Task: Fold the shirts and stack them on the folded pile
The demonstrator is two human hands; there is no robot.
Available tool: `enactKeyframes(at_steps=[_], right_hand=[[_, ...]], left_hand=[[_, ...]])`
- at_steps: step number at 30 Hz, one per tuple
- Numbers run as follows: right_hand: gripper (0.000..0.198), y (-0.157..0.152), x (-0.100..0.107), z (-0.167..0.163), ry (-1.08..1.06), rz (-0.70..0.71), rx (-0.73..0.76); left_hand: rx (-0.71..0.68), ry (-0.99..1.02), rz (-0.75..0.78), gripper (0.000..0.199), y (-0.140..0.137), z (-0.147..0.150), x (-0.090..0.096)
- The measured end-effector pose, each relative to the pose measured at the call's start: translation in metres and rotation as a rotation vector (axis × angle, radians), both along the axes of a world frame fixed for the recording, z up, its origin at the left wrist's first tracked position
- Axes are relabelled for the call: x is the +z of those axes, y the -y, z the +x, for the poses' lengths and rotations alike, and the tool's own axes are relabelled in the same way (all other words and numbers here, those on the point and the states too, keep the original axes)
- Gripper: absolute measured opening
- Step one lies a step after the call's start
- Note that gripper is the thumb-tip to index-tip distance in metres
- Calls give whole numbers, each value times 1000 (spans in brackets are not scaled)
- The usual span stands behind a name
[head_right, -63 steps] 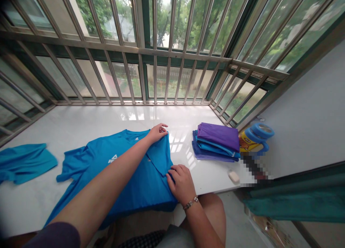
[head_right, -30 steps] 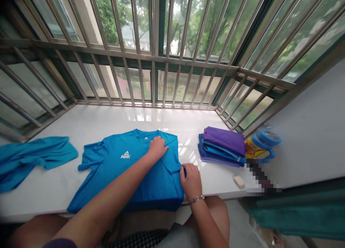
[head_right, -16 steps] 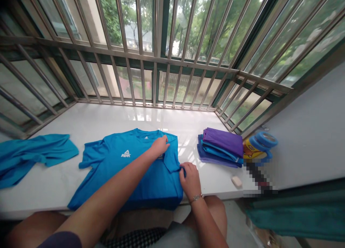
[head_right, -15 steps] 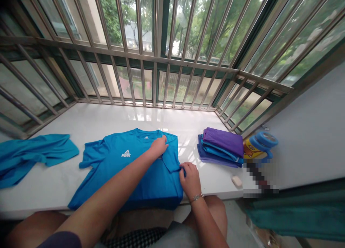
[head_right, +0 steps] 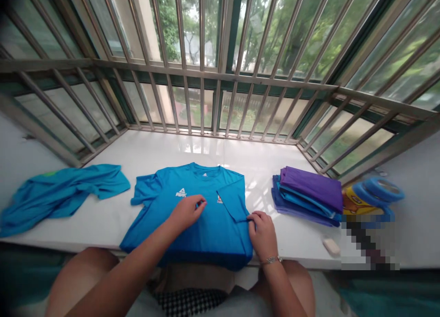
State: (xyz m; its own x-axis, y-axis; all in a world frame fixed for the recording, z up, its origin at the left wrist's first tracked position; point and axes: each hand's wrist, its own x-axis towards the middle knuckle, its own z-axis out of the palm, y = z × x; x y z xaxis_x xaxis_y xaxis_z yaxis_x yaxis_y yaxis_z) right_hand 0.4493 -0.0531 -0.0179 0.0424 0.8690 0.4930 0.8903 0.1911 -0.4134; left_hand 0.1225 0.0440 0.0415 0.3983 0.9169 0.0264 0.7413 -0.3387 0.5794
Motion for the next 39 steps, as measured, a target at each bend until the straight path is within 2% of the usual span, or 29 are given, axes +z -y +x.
enactKeyframes(at_steps=[3, 5, 7, 8, 9, 11, 13, 14, 16, 17, 19, 21, 23, 24, 29, 33, 35, 39], right_hand=[[22, 1, 2, 2, 16, 29, -14], [23, 5, 7, -2, 43, 63, -14], [23, 9, 13, -15, 57, 102, 8], [23, 11, 17, -26, 51, 120, 26], [22, 13, 20, -38, 38, 132, 49], [21, 17, 27, -70, -2, 130, 105], [22, 18, 32, -104, -57, 85, 167], [22, 18, 33, -120, -93, 45, 197], [23, 14, 34, -150, -185, -52, 248], [23, 11, 34, -162, -236, -105, 264], [24, 3, 32, -183, -336, -199, 272], [29, -8, 30, -197, -399, -253, 256], [34, -20, 29, -209, -400, -257, 228], [35, -25, 29, -214, -380, -253, 208], [36, -41, 36, -233, -219, -342, 36], [28, -53, 47, -239, -21, -300, 8], [31, -70, 54, -239, 55, -313, -20], [41, -130, 65, -238, 174, -490, -85]], left_hand=[[393, -172, 29, 34, 7, -90, 1], [653, -338, 31, 49, 6, -144, 2], [799, -443, -54, 68, 1, -183, 3], [810, -460, -108, 72, -3, -195, 3], [786, -450, -152, 69, -9, -202, 4], [687, -385, -186, 46, -21, -206, 6], [612, -316, -163, 25, -32, -197, 10], [602, -277, -127, 23, -34, -189, 12], [545, -188, 1, 26, -30, -170, 14], [448, -140, 76, 26, -23, -160, 14], [158, -71, 208, 28, -2, -145, 10], [-63, -70, 266, 51, 20, -138, 0], [-71, -110, 268, 70, 38, -143, -11], [-36, -132, 253, 70, 43, -149, -17], [16, -194, 235, 41, 44, -179, -29], [-49, -233, 297, 31, 36, -176, -24], [-93, -239, 299, 31, 33, -167, -20], [-124, -292, 268, 18, 24, -155, -17]])
